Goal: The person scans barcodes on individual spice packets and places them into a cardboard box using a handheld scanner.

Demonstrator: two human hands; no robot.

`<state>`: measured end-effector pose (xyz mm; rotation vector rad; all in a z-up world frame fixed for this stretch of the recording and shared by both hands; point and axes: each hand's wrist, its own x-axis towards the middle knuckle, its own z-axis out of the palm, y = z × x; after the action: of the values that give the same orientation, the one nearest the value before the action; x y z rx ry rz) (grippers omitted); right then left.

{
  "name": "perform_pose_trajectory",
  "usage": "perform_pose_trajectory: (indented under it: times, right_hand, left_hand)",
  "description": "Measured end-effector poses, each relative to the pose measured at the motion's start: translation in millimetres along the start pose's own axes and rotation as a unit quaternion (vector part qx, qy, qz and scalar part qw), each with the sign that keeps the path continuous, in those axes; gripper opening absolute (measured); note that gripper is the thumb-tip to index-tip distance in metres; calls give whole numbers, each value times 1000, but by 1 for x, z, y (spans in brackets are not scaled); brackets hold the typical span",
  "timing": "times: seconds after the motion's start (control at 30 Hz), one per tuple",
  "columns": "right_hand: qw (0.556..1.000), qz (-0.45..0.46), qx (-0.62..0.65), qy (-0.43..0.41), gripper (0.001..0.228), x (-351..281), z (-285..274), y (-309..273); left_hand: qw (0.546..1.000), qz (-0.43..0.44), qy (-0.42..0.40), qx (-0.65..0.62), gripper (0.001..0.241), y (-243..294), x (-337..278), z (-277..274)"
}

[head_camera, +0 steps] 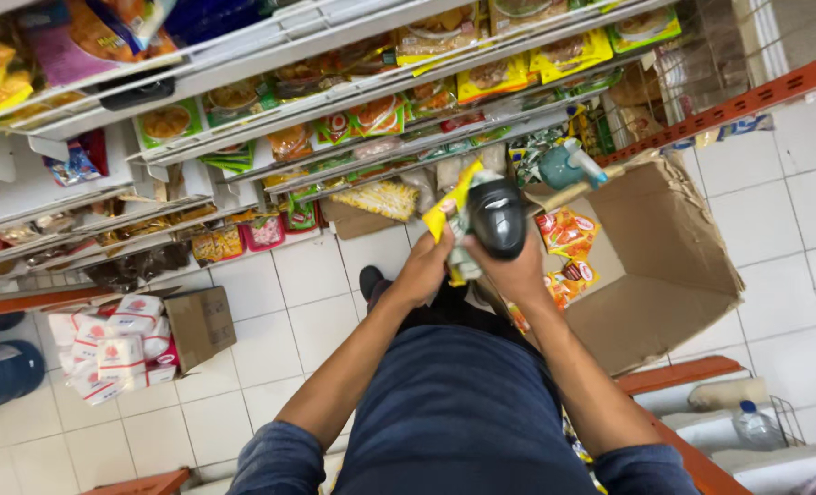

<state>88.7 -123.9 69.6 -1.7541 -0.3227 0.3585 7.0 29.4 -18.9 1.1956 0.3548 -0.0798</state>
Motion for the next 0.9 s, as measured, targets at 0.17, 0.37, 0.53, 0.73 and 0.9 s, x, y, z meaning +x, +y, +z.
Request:
perform_pose_trajectory:
  times: [0.17,0.37,0.53,0.73,0.9]
  right_hand:
    - [987,-136,-68,-48,45,-29,1,4]
    - [982,183,3,50,39,-23,-35,74]
    - [859,131,495,-5,49,-24,-81,132]
    - [824,214,516,-92,42,-37,-57,177]
    - [825,318,462,-64,38,-62,-20,154]
  left_hand:
    - [995,23,21,-93,57,28,0,4]
    - [974,-50,-2,-219,56,60,-11,-22]
    - [970,-96,8,-221,48,79,-4,-34]
    - [988,-42,36,-147,45,29,17,-1]
    - [973,-114,71,-188,46,13,7,-16]
